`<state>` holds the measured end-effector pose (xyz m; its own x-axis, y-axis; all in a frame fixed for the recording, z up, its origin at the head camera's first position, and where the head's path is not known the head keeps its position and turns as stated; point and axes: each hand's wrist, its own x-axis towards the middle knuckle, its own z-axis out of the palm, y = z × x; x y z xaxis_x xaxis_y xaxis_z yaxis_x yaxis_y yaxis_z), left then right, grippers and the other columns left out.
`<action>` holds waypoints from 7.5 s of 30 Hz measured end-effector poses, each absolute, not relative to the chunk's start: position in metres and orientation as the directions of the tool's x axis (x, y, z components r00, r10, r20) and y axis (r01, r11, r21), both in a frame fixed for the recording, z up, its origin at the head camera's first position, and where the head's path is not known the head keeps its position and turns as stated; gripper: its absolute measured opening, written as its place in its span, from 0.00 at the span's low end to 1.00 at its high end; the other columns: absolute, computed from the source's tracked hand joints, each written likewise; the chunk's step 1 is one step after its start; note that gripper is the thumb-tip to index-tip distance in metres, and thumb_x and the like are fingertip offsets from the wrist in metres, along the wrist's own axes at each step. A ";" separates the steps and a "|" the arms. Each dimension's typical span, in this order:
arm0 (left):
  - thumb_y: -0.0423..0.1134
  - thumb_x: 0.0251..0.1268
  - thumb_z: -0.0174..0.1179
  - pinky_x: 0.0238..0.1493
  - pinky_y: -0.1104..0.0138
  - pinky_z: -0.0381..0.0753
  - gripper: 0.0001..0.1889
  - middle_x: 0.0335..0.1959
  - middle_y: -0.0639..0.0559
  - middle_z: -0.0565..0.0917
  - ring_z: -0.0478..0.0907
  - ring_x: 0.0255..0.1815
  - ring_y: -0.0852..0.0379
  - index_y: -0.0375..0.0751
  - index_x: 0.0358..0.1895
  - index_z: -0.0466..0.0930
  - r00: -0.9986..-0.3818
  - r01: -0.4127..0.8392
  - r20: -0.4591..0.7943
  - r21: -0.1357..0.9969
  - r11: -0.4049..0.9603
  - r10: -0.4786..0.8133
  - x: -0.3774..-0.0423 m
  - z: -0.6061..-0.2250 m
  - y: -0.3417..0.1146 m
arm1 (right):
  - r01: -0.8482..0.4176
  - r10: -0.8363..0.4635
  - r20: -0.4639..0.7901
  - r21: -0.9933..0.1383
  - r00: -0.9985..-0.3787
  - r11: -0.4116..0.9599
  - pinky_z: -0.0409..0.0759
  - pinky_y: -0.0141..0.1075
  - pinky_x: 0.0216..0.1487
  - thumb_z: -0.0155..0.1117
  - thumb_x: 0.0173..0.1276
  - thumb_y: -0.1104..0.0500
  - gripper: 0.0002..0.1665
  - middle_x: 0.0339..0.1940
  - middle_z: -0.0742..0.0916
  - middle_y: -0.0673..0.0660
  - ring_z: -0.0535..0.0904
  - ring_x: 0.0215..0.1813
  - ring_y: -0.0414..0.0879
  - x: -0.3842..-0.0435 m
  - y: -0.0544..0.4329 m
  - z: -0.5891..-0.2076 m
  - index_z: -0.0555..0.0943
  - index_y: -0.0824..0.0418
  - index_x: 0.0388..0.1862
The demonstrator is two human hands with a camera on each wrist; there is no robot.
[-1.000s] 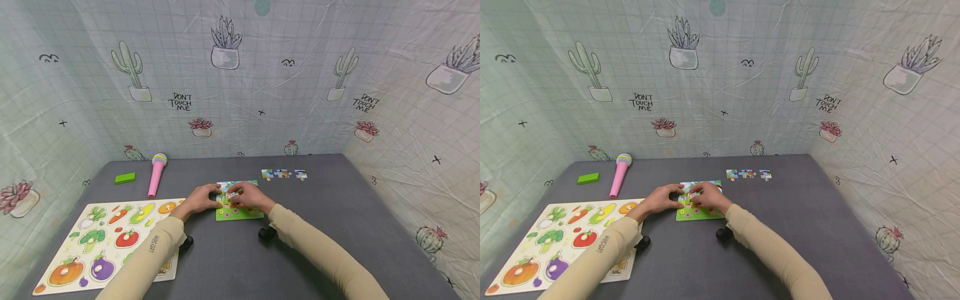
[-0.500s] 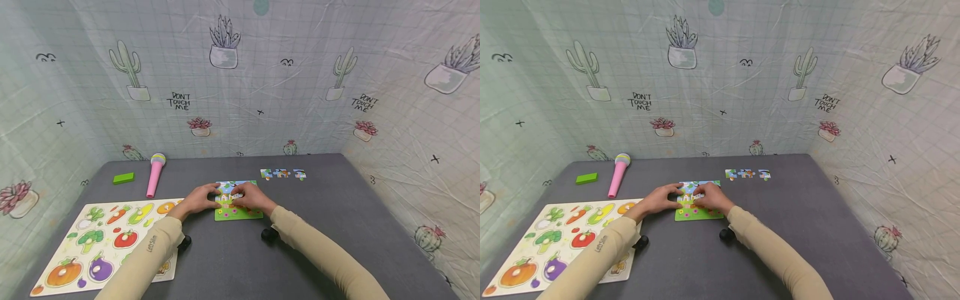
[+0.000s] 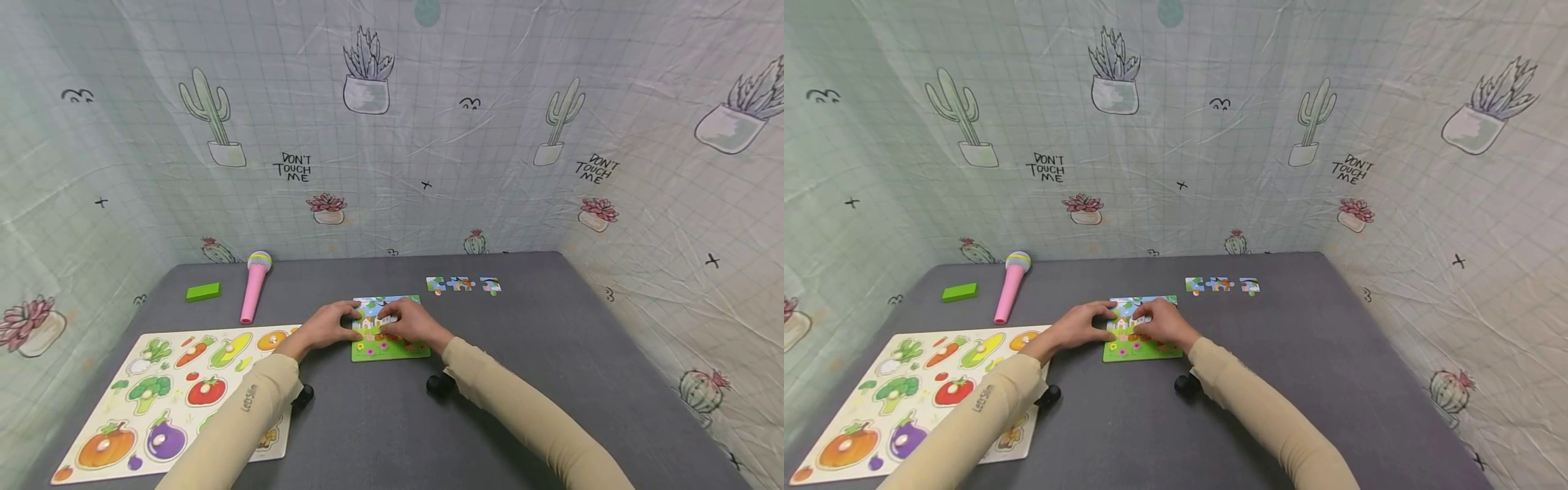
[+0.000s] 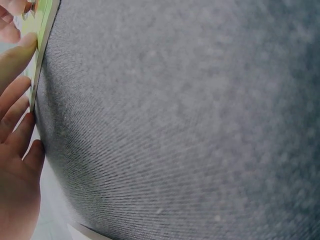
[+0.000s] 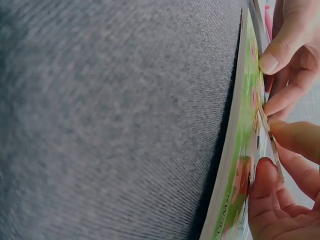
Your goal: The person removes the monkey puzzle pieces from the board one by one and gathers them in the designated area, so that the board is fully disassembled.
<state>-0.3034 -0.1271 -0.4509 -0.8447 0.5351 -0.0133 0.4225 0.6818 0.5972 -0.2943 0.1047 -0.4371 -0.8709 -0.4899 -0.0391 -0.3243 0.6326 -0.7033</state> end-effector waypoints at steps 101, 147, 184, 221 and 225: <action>0.43 0.57 0.71 0.71 0.50 0.62 0.23 0.70 0.42 0.70 0.62 0.72 0.41 0.34 0.53 0.81 -0.850 0.421 -0.026 0.567 0.708 0.526 -0.302 -0.450 -0.124 | -0.172 -0.286 -0.030 -0.738 -0.958 0.653 0.79 0.47 0.52 0.61 0.72 0.58 0.22 0.57 0.82 0.63 0.77 0.58 0.58 -0.307 0.175 -0.437 0.78 0.65 0.61; 0.44 0.57 0.71 0.69 0.50 0.64 0.25 0.67 0.45 0.74 0.66 0.70 0.43 0.36 0.56 0.81 -0.844 0.447 0.050 0.617 0.648 0.534 -0.297 -0.455 -0.129 | -0.443 -0.575 -0.019 -0.617 -0.818 0.650 0.79 0.45 0.49 0.68 0.65 0.64 0.19 0.47 0.84 0.60 0.79 0.47 0.52 -0.299 0.119 -0.440 0.82 0.62 0.56; 0.44 0.57 0.71 0.69 0.49 0.64 0.25 0.68 0.45 0.73 0.66 0.70 0.43 0.35 0.57 0.81 -0.840 0.448 0.027 0.600 0.663 0.543 -0.298 -0.452 -0.129 | -0.325 -0.578 -0.238 -0.636 -0.780 0.700 0.71 0.46 0.49 0.70 0.63 0.60 0.35 0.55 0.67 0.63 0.66 0.49 0.52 -0.299 0.117 -0.427 0.71 0.56 0.69; 0.42 0.59 0.70 0.70 0.50 0.63 0.23 0.67 0.43 0.74 0.64 0.71 0.42 0.35 0.56 0.81 -0.829 0.466 0.035 0.597 0.654 0.559 -0.298 -0.451 -0.131 | 0.038 -0.181 -0.133 -0.892 -0.974 0.450 0.74 0.50 0.60 0.62 0.71 0.61 0.21 0.66 0.76 0.61 0.72 0.65 0.60 -0.298 0.191 -0.438 0.78 0.60 0.63; 0.43 0.59 0.70 0.70 0.49 0.62 0.23 0.67 0.44 0.73 0.64 0.71 0.42 0.36 0.56 0.81 -0.831 0.462 0.027 0.590 0.662 0.556 -0.298 -0.452 -0.131 | 0.078 -0.119 -0.146 -0.889 -0.982 0.451 0.74 0.50 0.60 0.62 0.71 0.60 0.22 0.66 0.75 0.63 0.73 0.63 0.59 -0.305 0.210 -0.440 0.78 0.61 0.64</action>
